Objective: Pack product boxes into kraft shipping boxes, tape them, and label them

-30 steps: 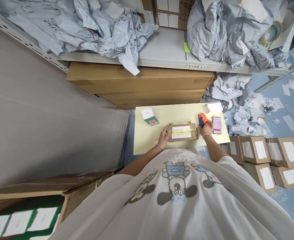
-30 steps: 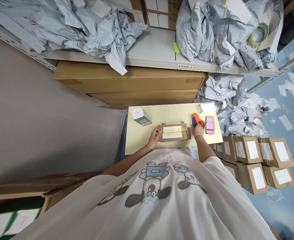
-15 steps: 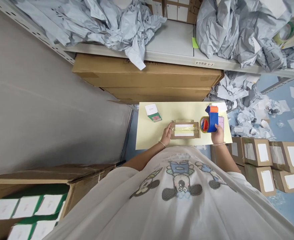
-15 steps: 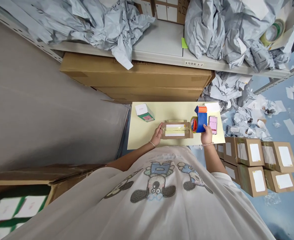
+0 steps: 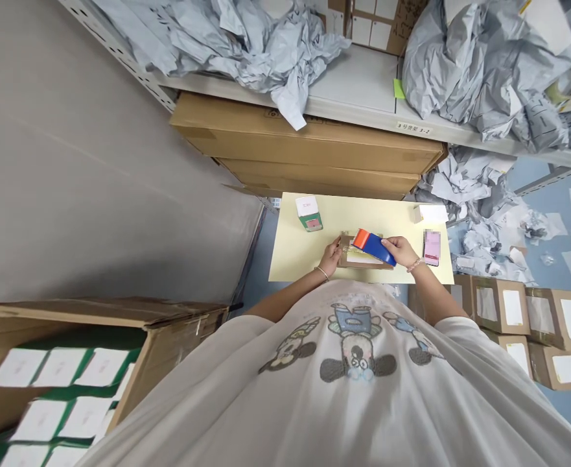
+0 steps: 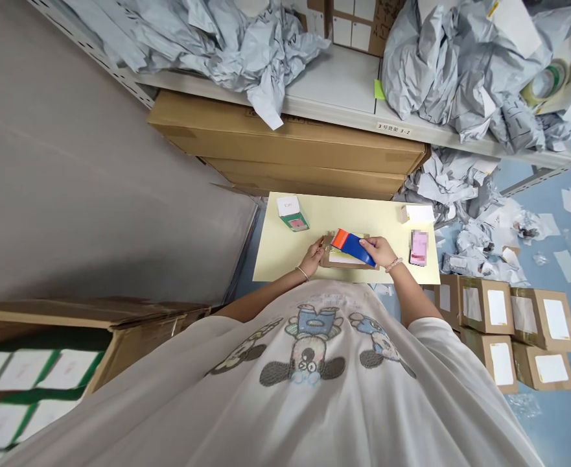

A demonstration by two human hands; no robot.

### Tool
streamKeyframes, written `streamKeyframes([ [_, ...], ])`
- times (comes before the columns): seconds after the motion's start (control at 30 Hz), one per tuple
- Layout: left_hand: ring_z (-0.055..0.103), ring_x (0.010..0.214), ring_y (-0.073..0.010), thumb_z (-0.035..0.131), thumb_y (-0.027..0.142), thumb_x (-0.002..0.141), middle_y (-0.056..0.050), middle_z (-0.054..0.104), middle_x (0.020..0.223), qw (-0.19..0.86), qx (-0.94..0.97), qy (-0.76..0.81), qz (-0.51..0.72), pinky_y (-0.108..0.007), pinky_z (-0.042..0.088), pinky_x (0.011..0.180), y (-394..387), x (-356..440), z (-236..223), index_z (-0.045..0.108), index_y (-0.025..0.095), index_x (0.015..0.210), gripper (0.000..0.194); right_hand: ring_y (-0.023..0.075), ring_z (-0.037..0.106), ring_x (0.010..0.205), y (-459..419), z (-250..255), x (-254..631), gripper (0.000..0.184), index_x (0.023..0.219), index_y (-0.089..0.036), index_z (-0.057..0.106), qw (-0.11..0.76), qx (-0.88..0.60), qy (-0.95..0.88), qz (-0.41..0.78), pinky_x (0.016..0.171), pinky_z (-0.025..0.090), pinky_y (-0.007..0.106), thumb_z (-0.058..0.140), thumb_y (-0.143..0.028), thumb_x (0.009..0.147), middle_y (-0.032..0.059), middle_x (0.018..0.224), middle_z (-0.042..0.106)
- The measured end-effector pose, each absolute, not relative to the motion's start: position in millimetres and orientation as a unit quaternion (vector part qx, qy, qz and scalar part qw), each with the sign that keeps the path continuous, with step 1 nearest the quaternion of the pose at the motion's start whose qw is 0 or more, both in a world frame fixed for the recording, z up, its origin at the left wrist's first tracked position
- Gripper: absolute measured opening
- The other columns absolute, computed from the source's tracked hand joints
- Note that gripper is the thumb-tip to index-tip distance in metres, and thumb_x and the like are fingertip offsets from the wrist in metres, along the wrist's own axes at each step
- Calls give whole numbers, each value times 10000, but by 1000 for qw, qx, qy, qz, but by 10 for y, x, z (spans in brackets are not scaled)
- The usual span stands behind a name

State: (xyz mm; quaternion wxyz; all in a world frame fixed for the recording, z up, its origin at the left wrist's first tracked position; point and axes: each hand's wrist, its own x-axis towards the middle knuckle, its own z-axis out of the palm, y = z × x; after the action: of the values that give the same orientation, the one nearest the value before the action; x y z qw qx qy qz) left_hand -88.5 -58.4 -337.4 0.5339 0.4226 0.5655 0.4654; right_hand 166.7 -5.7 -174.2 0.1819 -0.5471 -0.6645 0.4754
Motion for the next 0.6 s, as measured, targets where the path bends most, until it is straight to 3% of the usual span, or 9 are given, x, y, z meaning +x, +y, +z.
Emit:
streamKeyframes([
  [0.2,650,996,-233,744,375,828,-79,681,1033,496,353,683,405,-395,504,956,-539,-882,-3170,650,176,1075,331,108,323,501,36,-1514,1883,716,514,-218,431,65,-518,-719,458,477,254,275,555,-885,744,-27,507,374],
  [0.33,629,850,-188,667,328,892,-16,659,862,425,415,688,417,-333,510,867,-585,-884,-2856,618,214,909,125,108,322,497,73,-1514,1837,716,508,-221,423,39,-507,-737,446,470,249,268,549,-883,751,-32,500,353],
  [0.4,635,844,-188,606,364,944,-21,682,862,419,439,666,434,-320,515,845,-621,-850,-2700,634,222,899,152,107,323,499,75,-1530,1841,720,515,-219,428,45,-508,-736,446,475,257,265,539,-891,751,-34,504,354],
  [0.5,641,745,-178,540,466,989,-56,728,903,506,405,641,412,-311,529,729,-635,-750,-2528,677,203,900,310,106,322,505,55,-1536,1878,728,520,-220,412,64,-508,-732,450,486,270,267,532,-900,751,-32,517,362],
  [0.6,636,663,-154,623,521,944,-88,756,954,621,341,610,355,-286,510,616,-587,-640,-2435,707,171,881,365,108,315,511,27,-1520,1909,736,513,-227,380,81,-503,-731,453,492,265,274,523,-909,751,-29,520,354],
])
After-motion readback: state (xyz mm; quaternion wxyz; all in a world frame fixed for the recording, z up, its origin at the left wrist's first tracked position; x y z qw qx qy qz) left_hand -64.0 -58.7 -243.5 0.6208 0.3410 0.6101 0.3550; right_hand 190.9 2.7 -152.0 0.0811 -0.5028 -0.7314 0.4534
